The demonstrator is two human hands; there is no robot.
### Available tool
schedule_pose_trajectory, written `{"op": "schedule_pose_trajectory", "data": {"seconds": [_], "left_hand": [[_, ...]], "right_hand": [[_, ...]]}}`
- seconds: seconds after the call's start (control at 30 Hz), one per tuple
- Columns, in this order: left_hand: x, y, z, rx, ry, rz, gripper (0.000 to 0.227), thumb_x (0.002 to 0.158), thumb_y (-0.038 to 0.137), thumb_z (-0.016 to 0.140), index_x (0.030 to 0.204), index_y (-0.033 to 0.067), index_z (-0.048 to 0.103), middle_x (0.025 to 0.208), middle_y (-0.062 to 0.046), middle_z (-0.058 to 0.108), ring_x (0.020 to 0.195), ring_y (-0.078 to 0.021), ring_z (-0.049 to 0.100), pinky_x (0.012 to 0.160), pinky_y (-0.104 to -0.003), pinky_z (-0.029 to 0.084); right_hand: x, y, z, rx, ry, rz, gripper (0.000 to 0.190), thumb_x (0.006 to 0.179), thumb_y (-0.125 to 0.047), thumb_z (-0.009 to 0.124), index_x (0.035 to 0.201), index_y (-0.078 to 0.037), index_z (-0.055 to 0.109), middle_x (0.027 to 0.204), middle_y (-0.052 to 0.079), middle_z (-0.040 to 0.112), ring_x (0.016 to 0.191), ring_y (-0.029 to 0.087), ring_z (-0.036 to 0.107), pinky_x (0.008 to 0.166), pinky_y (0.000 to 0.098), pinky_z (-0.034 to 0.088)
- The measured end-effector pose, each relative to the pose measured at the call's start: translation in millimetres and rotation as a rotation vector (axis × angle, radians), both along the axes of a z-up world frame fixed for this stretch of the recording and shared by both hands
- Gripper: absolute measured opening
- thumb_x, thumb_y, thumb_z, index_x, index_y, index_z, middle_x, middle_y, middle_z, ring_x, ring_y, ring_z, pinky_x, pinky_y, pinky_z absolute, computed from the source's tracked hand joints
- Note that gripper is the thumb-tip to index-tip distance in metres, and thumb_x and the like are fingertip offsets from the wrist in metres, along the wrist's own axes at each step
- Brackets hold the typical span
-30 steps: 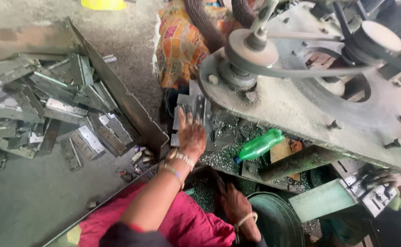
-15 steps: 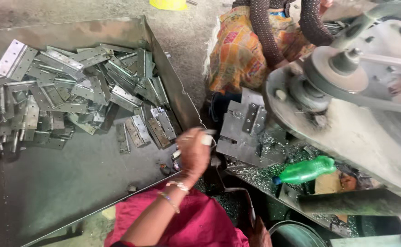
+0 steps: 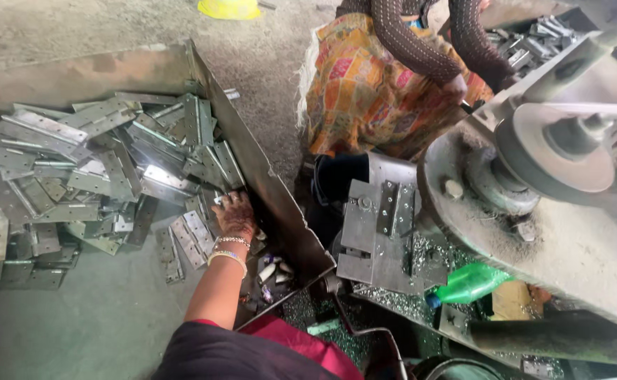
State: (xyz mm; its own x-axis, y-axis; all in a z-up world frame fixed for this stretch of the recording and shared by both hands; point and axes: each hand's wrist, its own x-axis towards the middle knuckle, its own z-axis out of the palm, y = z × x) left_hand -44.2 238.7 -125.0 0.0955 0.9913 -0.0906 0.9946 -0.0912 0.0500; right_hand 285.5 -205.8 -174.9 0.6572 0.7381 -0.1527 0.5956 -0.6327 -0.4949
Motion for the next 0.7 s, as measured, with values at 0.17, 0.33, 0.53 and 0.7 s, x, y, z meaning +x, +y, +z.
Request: {"op": "schedule_pose_trajectory", "data": {"seconds": [0.17,0.33,0.53,0.7], "left_hand": [[-41.8,-49.3,35.9,-0.283,-0.043,-0.025,0.088,0.084,0.044,0.079,0.152,0.0102,0.035,0.162,-0.015,0.028,0.150,-0.0377,0.021,0.118,-0.057,0.021],[-58.2,-99.2,23.3,-0.012,-0.145,-0.142,0.053,0.096,0.023,0.065,0.147,0.0135,0.053,0.155,-0.006,0.048,0.147,-0.0291,0.040,0.118,-0.053,0.033],[-21.8,-72.2,-0.8,0.088,0.118,-0.716,0.038,0.087,0.014,0.066,0.124,0.0173,0.067,0.143,-0.003,0.055,0.136,-0.0266,0.048,0.114,-0.054,0.033],[-37.2,-91.8,0.5,0.021,0.074,-0.479,0.028,0.093,0.014,0.062,0.120,0.0148,0.070,0.134,-0.006,0.063,0.131,-0.0241,0.056,0.107,-0.049,0.043]], "right_hand": [[-4.1,-32.8,-16.7,0.020,0.013,0.063,0.064,0.071,-0.024,0.078,0.132,-0.016,0.061,0.108,0.019,0.076,0.103,0.035,0.076,0.088,0.0446,0.061],[-5.2,-55.4,-19.5,0.174,-0.089,0.111,0.074,0.067,-0.022,0.085,0.134,-0.012,0.057,0.110,0.022,0.073,0.106,0.038,0.073,0.089,0.0463,0.058],[2.0,-51.7,2.3,-0.246,-0.022,0.056,0.079,0.072,-0.026,0.079,0.145,-0.014,0.051,0.111,0.019,0.076,0.109,0.034,0.075,0.095,0.0425,0.061],[-9.6,-55.9,-3.5,-0.168,0.016,-0.009,0.062,0.082,-0.035,0.076,0.137,-0.014,0.057,0.116,0.023,0.073,0.113,0.042,0.069,0.092,0.0511,0.057]]}}
